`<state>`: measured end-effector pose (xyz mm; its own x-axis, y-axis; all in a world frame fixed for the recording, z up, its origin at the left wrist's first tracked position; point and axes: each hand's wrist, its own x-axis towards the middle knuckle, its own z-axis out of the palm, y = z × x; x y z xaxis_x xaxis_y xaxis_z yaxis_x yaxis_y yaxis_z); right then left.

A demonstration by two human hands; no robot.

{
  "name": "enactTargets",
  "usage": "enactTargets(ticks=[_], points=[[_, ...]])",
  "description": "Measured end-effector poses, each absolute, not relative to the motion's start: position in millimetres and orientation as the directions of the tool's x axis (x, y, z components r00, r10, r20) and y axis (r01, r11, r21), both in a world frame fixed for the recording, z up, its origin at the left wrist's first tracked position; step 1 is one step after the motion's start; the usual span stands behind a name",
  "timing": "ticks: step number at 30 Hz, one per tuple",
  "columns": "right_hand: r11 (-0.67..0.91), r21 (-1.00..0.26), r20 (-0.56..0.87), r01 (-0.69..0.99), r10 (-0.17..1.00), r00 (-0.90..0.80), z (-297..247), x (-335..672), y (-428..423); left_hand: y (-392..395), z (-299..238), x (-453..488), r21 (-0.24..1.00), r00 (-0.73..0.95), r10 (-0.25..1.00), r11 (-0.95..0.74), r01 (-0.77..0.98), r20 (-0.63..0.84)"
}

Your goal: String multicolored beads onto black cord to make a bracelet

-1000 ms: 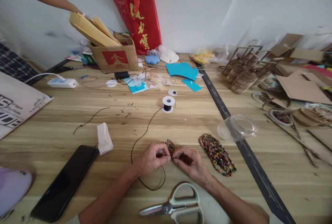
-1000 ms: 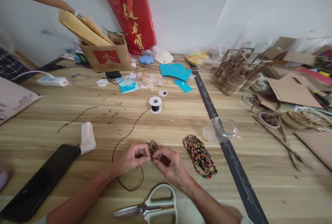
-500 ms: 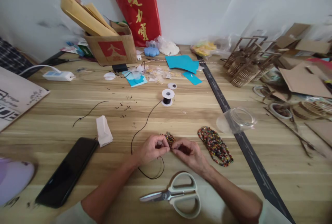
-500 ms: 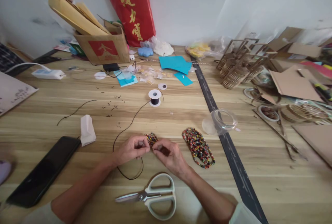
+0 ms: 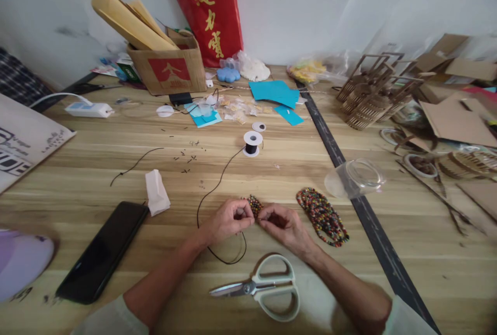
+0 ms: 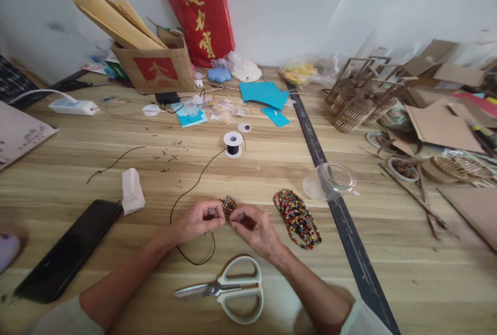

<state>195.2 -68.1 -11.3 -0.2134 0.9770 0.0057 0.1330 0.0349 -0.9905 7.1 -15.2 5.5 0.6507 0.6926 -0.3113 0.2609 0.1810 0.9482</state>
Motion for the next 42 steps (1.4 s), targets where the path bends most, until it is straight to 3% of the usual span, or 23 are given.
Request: enactTargets(ticks=[24,42], points=[[0.037,-0.987,0.003,0.155,0.977,-0.213,-12.9,194.6,-68.0,-14.5,1.5,6.4,0.974,0.692,0.694,0.068,0.215,-0.201],[0.049,-0.981,0.009,0.187,0.978,-0.208,-12.5,193.5,-67.2,-15.7,4.3,7.0,0.97,0.68,0.706,0.042,0.238,-0.197]])
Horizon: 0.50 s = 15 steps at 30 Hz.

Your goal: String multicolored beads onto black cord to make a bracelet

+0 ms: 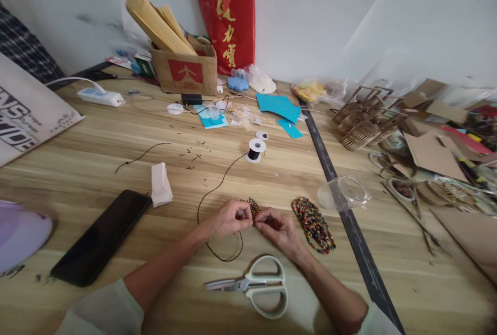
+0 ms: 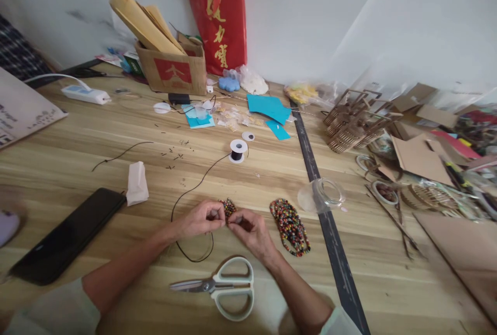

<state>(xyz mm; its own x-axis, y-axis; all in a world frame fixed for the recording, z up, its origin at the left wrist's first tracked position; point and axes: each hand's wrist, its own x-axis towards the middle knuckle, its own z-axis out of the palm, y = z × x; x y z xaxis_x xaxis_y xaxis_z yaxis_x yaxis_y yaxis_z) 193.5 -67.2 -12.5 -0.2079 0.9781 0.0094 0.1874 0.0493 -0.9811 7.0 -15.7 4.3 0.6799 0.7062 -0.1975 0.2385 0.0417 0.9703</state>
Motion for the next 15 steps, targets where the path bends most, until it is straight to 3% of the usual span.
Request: enactTargets(ticks=[15], points=[[0.055,-0.982,0.016,0.178,0.977,-0.214,-10.4,193.4,-67.6,-16.0,3.4,6.1,0.969,0.68,0.695,0.106,0.224,-0.233]])
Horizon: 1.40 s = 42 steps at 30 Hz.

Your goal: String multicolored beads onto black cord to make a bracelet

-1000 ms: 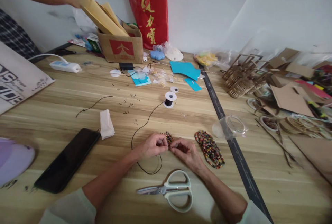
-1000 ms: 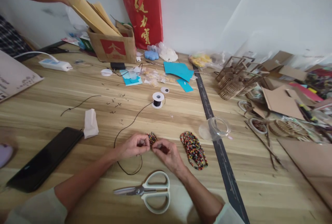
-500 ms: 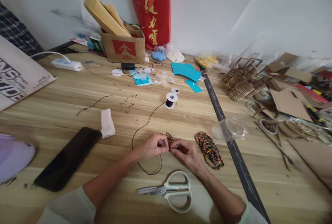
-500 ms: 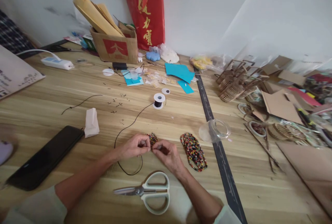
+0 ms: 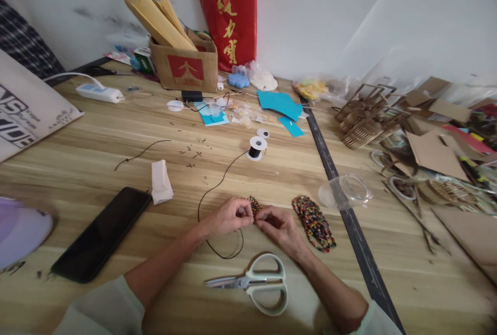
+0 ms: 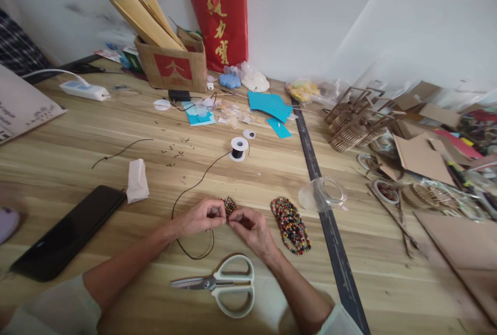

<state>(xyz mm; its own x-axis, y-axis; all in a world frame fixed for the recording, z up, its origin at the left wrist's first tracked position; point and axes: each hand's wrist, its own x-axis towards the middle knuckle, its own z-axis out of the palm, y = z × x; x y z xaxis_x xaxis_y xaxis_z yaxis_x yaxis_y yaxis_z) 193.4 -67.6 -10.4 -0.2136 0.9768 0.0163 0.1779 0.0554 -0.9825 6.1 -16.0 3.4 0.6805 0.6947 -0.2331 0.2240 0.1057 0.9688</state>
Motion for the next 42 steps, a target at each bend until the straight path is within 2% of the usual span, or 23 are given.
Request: enactTargets(ticks=[24,42], points=[[0.052,-0.981,0.006,0.185,0.971,-0.24,-14.8,194.2,-67.6,-15.0,2.2,7.6,0.966,0.689,0.705,-0.019,0.259,-0.171],[0.069,-0.979,0.013,0.193,0.96,-0.281,-13.8,195.1,-66.0,-14.0,-3.1,7.9,0.971,0.701,0.694,-0.01,0.237,-0.164]])
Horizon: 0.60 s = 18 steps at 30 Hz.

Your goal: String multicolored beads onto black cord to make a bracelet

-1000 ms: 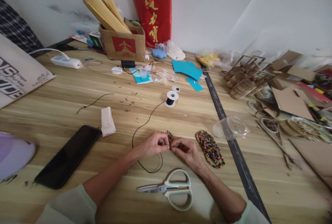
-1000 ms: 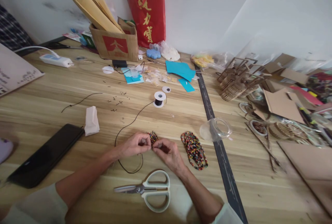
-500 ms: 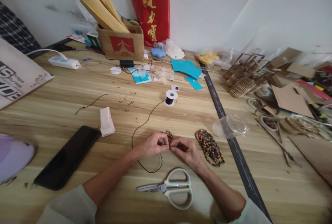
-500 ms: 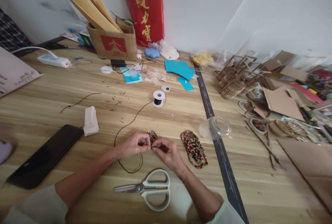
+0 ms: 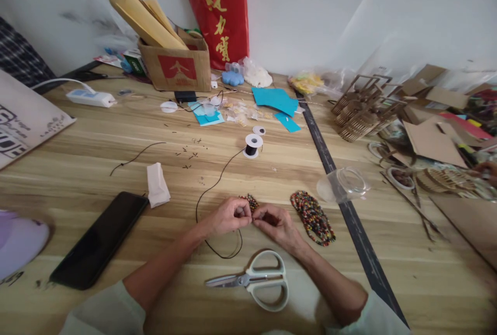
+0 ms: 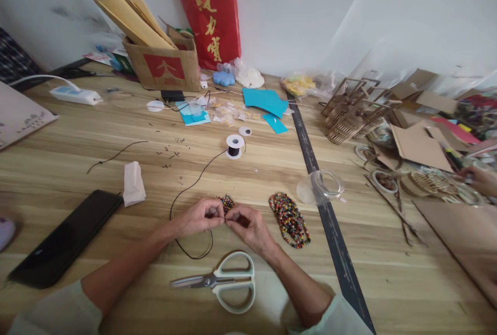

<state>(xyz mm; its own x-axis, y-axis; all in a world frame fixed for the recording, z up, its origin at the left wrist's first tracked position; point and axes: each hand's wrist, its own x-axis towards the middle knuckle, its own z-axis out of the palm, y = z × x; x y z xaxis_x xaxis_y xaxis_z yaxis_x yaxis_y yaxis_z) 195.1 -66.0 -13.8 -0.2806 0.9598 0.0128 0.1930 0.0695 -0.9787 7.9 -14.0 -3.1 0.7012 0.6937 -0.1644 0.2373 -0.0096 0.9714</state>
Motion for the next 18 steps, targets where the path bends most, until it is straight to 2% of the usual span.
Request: enactTargets(ticks=[7,18], points=[[0.042,-0.986,-0.006,0.162,0.959,-0.284,-14,194,-66,-13,-3,8,0.968,0.696,0.697,-0.012,0.25,-0.171],[0.106,-0.977,0.052,0.184,0.959,-0.278,-4,193,-65,-15,6,8,0.944,0.674,0.664,0.184,0.273,-0.324]])
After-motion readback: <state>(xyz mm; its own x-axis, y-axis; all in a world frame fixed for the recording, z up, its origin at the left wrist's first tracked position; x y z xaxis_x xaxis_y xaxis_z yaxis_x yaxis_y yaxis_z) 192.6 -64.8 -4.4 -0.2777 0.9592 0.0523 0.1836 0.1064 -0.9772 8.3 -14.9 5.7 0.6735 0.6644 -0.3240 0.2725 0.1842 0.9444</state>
